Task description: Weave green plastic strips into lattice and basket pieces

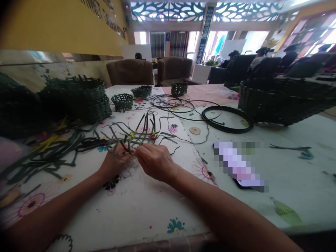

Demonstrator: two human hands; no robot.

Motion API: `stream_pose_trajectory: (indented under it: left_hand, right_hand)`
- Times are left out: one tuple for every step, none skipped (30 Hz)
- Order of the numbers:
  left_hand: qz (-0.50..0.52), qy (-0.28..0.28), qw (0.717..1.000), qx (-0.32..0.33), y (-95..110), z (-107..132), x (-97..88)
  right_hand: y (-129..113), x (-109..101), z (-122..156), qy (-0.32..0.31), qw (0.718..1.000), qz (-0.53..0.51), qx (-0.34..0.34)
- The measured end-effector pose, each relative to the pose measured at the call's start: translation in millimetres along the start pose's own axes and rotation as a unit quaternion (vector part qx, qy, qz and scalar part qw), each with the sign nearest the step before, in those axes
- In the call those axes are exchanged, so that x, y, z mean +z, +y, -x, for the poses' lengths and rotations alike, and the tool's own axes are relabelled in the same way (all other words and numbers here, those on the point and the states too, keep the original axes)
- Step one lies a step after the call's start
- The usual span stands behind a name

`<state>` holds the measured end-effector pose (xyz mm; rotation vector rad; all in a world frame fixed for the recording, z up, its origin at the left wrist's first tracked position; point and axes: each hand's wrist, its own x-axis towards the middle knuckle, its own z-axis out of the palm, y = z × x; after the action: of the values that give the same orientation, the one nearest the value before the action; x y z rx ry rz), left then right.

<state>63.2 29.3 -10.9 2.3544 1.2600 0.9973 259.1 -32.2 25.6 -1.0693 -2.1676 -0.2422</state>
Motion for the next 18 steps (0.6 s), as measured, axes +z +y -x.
stream_pose_trajectory:
  left_hand:
    - [0.024,0.004,0.999,-0.022,-1.8,-2.3,-2.4]
    - [0.048,0.013,0.998,-0.037,-3.2,-4.7,-4.8]
    - [0.073,0.024,0.996,-0.049,-4.2,-7.0,-7.0]
    - [0.098,0.037,0.993,-0.057,-4.4,-9.0,-8.8]
    - [0.122,0.051,0.989,-0.067,-3.7,-10.4,-10.1]
    - [0.146,0.061,0.984,-0.078,-2.1,-11.2,-10.9]
    - [0.170,0.066,0.979,-0.086,0.6,-11.2,-11.4]
    - [0.193,0.066,0.975,-0.090,4.3,-10.5,-11.5]
    - [0.213,0.061,0.971,-0.090,8.7,-9.4,-11.4]
    - [0.230,0.054,0.968,-0.086,13.5,-8.0,-11.2]
    - [0.244,0.047,0.965,-0.081,18.2,-6.6,-11.1]
    - [0.256,0.038,0.963,-0.077,22.4,-5.4,-11.0]
    - [0.266,0.031,0.961,-0.073,25.7,-4.6,-11.1]
    - [0.274,0.022,0.959,-0.071,28.0,-4.2,-11.3]
    - [0.280,0.015,0.957,-0.071,29.2,-4.2,-11.5]
    - [0.282,0.009,0.957,-0.070,29.4,-4.5,-11.7]
    - [0.277,0.004,0.958,-0.069,28.9,-5.0,-11.8]
    - [0.270,0.002,0.961,-0.068,28.0,-5.5,-11.8]
  right_hand:
    - [-2.4,-1.1,0.5,0.017,1.000,-0.013,-0.011]
    - [-4.3,-1.0,0.9,0.015,0.999,-0.025,-0.017]
    - [-5.5,0.6,1.2,-0.005,0.999,-0.036,-0.013]
    - [-6.0,3.5,1.4,-0.036,0.998,-0.053,0.003]
    - [-5.6,7.7,1.5,-0.073,0.994,-0.079,0.033]
    - [-4.5,12.7,1.4,-0.107,0.984,-0.120,0.078]
    - [-3.0,17.9,1.2,-0.132,0.966,-0.178,0.133]
    - [-1.2,22.9,1.0,-0.143,0.938,-0.248,0.195]
    - [0.6,27.0,0.7,-0.141,0.901,-0.320,0.258]
    - [2.1,30.2,0.4,-0.132,0.857,-0.386,0.314]
    - [3.1,32.1,0.1,-0.121,0.814,-0.440,0.359]
    - [3.5,32.8,-0.1,-0.110,0.777,-0.481,0.390]
    - [3.4,32.7,-0.4,-0.098,0.747,-0.514,0.409]
    - [2.9,32.0,-0.6,-0.084,0.725,-0.539,0.419]
    - [2.2,31.1,-0.8,-0.072,0.710,-0.559,0.422]
    - [1.4,30.2,-0.8,-0.065,0.700,-0.573,0.421]
    - [0.8,29.7,-0.7,-0.060,0.693,-0.582,0.422]
    - [0.3,29.7,-0.3,-0.061,0.689,-0.586,0.422]
